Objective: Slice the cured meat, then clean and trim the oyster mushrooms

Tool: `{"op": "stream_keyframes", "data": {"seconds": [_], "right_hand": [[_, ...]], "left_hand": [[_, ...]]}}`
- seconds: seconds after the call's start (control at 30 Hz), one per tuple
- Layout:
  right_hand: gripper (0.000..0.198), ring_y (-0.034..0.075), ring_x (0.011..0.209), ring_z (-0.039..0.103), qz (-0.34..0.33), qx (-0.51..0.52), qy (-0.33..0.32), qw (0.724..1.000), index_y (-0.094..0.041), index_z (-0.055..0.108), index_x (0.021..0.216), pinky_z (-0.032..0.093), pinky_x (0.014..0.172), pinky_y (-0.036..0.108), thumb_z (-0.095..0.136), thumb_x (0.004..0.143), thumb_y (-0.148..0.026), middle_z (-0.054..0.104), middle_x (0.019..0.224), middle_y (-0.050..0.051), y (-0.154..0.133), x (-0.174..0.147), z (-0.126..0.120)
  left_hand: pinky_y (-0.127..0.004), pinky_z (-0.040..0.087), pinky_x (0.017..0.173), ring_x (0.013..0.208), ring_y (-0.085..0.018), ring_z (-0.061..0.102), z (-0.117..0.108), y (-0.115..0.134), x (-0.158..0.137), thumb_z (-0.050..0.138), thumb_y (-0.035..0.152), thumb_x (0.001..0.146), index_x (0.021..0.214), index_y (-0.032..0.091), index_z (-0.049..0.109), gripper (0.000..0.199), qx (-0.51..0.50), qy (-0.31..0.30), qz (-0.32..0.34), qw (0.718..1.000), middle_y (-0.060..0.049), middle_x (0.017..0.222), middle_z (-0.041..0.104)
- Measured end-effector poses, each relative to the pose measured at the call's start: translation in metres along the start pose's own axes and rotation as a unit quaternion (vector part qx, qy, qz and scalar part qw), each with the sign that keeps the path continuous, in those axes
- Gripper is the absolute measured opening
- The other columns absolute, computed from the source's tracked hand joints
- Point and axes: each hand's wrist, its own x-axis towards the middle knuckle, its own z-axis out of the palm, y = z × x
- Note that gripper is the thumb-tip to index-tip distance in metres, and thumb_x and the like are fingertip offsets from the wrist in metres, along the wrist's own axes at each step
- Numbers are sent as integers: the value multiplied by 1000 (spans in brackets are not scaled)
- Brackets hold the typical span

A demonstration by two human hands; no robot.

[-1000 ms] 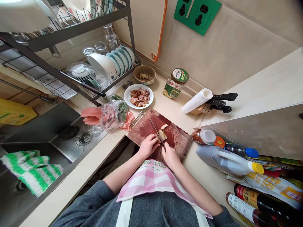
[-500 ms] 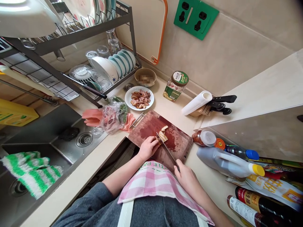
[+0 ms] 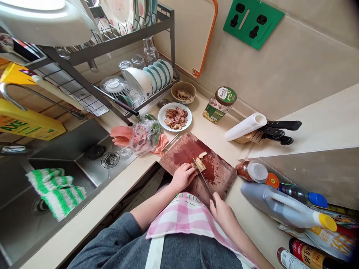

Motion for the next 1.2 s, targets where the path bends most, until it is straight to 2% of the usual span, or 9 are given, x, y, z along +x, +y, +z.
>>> {"op": "stream_keyframes", "data": {"seconds": [0.13,0.2,0.3,0.43,0.53,0.63,0.9,1.1,1.2], "right_hand": [[19,16,68,62,-25,9,47,999,-17,49,99,27,53,24,34,91,-24,67,79,8,-28,36,0],[19,17,69,62,-38,16,61,997,-17,50,98,28,54,24,34,90,-24,67,79,8,-31,44,0],[20,18,69,62,-37,32,62,997,-16,50,98,29,55,24,34,90,-25,67,77,8,-16,35,6],[23,18,64,61,-42,59,73,995,-18,51,92,29,53,24,30,90,-29,64,69,5,10,3,9],[23,16,58,59,-40,57,78,995,-20,50,87,27,51,24,30,89,-30,63,65,4,14,-16,2],[19,15,56,57,-25,38,53,998,-21,50,86,23,49,23,33,88,-28,62,66,3,13,-26,-6],[15,15,59,58,-37,48,33,998,-20,48,87,22,50,23,34,88,-24,64,67,4,-5,-4,-9],[16,15,61,59,-24,35,9,999,-19,48,89,23,49,23,33,89,-24,65,70,4,0,-8,-2],[16,16,66,61,-7,17,8,1000,-19,49,94,24,51,24,35,90,-24,66,74,6,-17,10,-1]], "left_hand": [[-34,49,85,100,-20,53,0,-1,-1,50,30,85,94,22,62,18,-5,6,-2,1000,-7,100,61],[-34,49,84,100,-20,53,-2,-2,-2,50,31,85,95,22,62,18,-16,5,1,1000,-7,100,60],[-33,49,82,95,-19,54,-4,-1,-3,50,32,85,93,21,62,18,-25,7,-5,1000,-7,99,58],[-32,48,79,89,-18,54,-4,-2,-3,51,34,85,89,21,62,18,-24,4,-11,1000,-7,93,58],[-33,47,80,89,-18,54,-4,-3,-3,49,35,86,89,21,62,19,-28,6,-4,1000,-6,94,58],[-34,46,82,93,-19,53,-4,-2,-2,48,34,87,94,22,62,20,-27,6,0,1000,-7,96,59],[-35,48,83,96,-19,54,-4,-1,-1,47,33,87,97,23,62,21,-13,8,-2,1000,-7,97,60],[-35,49,84,98,-20,53,-2,-2,-2,48,33,86,98,22,62,21,-4,6,0,1000,-7,96,61],[-35,49,85,99,-20,54,-2,-2,-2,48,32,86,97,22,62,20,-15,8,-6,1000,-7,98,61]]}}
